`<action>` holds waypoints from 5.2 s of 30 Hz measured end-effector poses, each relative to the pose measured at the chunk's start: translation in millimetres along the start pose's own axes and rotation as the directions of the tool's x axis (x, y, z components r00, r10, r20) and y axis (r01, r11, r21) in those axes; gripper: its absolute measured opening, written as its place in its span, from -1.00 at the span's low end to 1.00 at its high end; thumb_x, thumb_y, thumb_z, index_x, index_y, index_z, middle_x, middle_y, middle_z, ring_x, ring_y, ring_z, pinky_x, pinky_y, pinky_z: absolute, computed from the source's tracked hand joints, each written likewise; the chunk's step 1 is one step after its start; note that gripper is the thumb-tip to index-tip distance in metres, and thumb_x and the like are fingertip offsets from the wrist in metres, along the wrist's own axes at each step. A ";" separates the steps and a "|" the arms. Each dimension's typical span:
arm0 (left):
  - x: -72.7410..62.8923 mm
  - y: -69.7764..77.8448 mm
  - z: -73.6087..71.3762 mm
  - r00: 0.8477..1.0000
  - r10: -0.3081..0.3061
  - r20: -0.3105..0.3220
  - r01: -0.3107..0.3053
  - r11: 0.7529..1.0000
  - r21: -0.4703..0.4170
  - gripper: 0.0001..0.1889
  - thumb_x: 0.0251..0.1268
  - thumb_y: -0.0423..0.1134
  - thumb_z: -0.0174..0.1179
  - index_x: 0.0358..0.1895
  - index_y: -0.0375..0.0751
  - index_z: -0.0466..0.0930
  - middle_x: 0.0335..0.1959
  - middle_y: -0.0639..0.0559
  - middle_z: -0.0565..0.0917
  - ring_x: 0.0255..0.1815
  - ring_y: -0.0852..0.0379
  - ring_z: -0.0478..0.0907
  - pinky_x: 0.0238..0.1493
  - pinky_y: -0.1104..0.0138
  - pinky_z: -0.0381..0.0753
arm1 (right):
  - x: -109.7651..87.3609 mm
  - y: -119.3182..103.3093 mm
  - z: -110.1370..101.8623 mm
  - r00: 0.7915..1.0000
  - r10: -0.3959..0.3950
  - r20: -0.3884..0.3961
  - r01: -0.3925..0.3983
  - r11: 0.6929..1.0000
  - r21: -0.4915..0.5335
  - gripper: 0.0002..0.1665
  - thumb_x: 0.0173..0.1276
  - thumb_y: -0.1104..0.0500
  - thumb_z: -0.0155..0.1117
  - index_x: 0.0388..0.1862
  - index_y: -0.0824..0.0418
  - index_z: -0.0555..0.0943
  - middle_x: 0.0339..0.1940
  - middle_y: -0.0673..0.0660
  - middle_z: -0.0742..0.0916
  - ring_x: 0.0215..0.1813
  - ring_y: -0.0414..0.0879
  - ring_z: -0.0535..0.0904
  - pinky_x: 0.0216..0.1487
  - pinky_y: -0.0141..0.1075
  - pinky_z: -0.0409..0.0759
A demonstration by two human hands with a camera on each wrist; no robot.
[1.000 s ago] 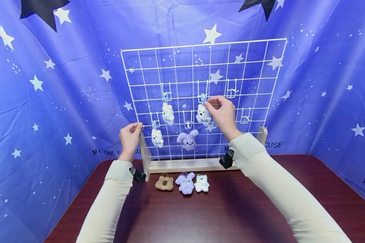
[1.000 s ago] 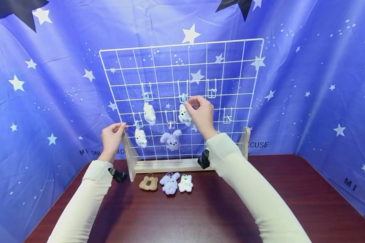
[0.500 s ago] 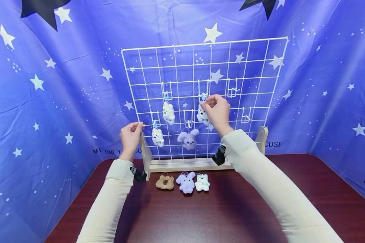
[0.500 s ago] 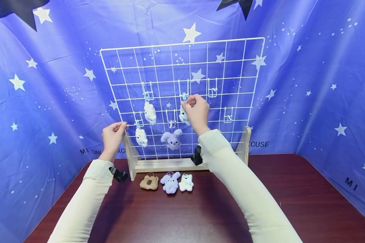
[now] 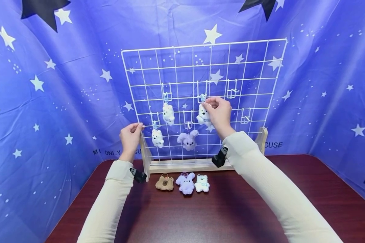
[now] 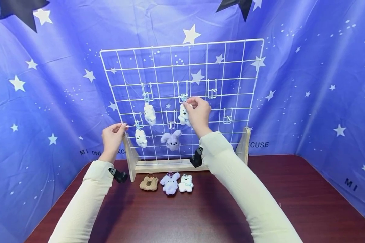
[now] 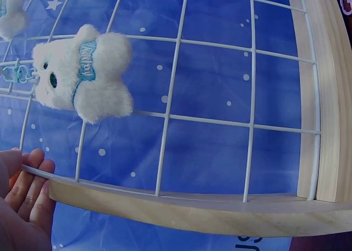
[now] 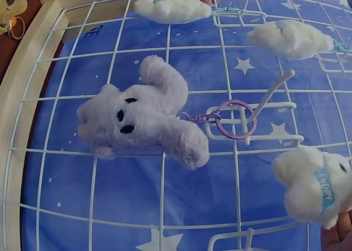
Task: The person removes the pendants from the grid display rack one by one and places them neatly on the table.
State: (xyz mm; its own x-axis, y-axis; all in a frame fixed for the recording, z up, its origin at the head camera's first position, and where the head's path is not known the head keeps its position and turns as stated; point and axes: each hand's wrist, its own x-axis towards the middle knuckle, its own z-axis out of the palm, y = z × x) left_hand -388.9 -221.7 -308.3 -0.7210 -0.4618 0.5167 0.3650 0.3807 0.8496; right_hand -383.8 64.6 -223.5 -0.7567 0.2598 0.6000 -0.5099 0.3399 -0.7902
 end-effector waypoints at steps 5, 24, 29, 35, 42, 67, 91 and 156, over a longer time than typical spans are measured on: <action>-0.4 -0.1 -0.5 1.000 0.003 0.012 -0.003 1.000 -0.004 -0.77 0.25 -0.21 0.24 -0.19 -0.32 0.70 -0.30 -0.22 0.73 -0.46 0.44 0.54 -0.43 0.56 0.46 | -1.2 -0.3 -4.3 1.000 0.013 0.001 -0.014 0.998 0.053 -0.83 0.18 0.24 0.36 -0.29 0.35 0.69 -0.40 0.21 0.72 -0.47 -0.32 0.49 -0.36 -0.50 0.45; -0.6 -0.6 -0.4 1.000 0.020 -0.008 -0.020 1.000 0.020 -0.78 0.23 -0.21 0.25 -0.21 -0.31 0.71 -0.32 -0.22 0.73 -0.52 0.47 0.54 -0.53 0.60 0.40 | -5.5 -15.5 -18.0 0.996 0.047 0.073 -0.060 0.983 0.176 -0.76 0.17 0.20 0.40 -0.26 0.36 0.67 -0.58 -0.16 0.65 -0.50 -0.32 0.51 -0.43 -0.50 0.45; -0.6 -1.0 0.1 1.000 0.016 -0.013 -0.016 1.000 0.011 -0.79 0.23 -0.21 0.26 -0.23 -0.30 0.72 -0.33 -0.22 0.73 -0.47 0.31 0.60 -0.53 0.58 0.41 | -8.6 -18.4 -21.0 0.995 0.054 0.086 -0.069 0.980 0.185 -0.77 0.17 0.19 0.41 -0.27 0.34 0.67 -0.56 -0.15 0.67 -0.48 -0.32 0.53 -0.44 -0.51 0.46; -0.7 -0.6 -0.2 1.000 0.025 -0.014 -0.024 1.000 0.015 -0.79 0.23 -0.21 0.25 -0.22 -0.31 0.72 -0.32 -0.23 0.73 -0.57 0.51 0.50 -0.54 0.60 0.39 | -12.8 -21.1 -22.8 0.995 0.027 0.099 -0.049 0.975 0.219 -0.77 0.16 0.22 0.40 -0.26 0.36 0.66 -0.55 -0.18 0.67 -0.46 -0.31 0.56 -0.40 -0.51 0.51; -0.7 -1.2 -0.6 1.000 0.025 -0.006 -0.025 0.999 0.021 -0.78 0.24 -0.21 0.24 -0.20 -0.32 0.71 -0.30 -0.24 0.72 -0.56 0.52 0.51 -0.53 0.61 0.40 | -16.3 -30.5 -30.6 0.992 0.049 0.120 -0.080 0.961 0.264 -0.78 0.16 0.20 0.41 -0.26 0.31 0.66 -0.53 -0.16 0.69 -0.43 -0.28 0.57 -0.37 -0.50 0.53; 0.1 -1.7 0.6 0.999 0.031 -0.019 -0.031 0.999 0.020 -0.78 0.22 -0.20 0.26 -0.23 -0.31 0.72 -0.34 -0.22 0.73 -0.57 0.52 0.50 -0.56 0.59 0.38 | -49.8 6.7 -62.4 0.964 0.067 0.257 -0.110 0.981 0.158 -0.74 0.21 0.12 0.38 -0.22 0.27 0.64 -0.48 -0.16 0.69 -0.39 -0.28 0.57 -0.37 -0.49 0.53; -1.8 1.1 -2.5 1.000 0.021 -0.015 -0.020 0.999 0.038 -0.78 0.23 -0.19 0.25 -0.20 -0.28 0.72 -0.31 -0.20 0.73 -0.52 0.44 0.55 -0.52 0.60 0.42 | -108.1 78.4 -82.5 0.939 0.083 0.335 -0.125 0.987 0.106 -0.77 0.21 0.27 0.35 -0.26 0.46 0.63 -0.51 -0.10 0.71 -0.43 -0.33 0.57 -0.41 -0.46 0.51; 0.2 -2.7 0.5 1.000 0.025 -0.013 -0.025 0.999 0.024 -0.77 0.25 -0.19 0.24 -0.22 -0.30 0.71 -0.32 -0.22 0.73 -0.53 0.51 0.51 -0.52 0.60 0.40 | -142.9 194.4 -42.3 0.795 0.504 0.339 -0.540 0.842 0.015 -0.74 0.16 0.30 0.35 -0.20 0.46 0.66 -0.42 0.03 0.74 -0.38 -0.26 0.50 -0.34 -0.44 0.46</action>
State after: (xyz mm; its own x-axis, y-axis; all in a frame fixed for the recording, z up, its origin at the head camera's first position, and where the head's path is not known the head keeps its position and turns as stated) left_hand -390.3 -222.4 -310.6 -0.7039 -0.4625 0.5390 0.3685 0.4109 0.8339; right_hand -357.5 131.7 -457.6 -0.9968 0.0711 0.0364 -0.0267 0.1322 -0.9909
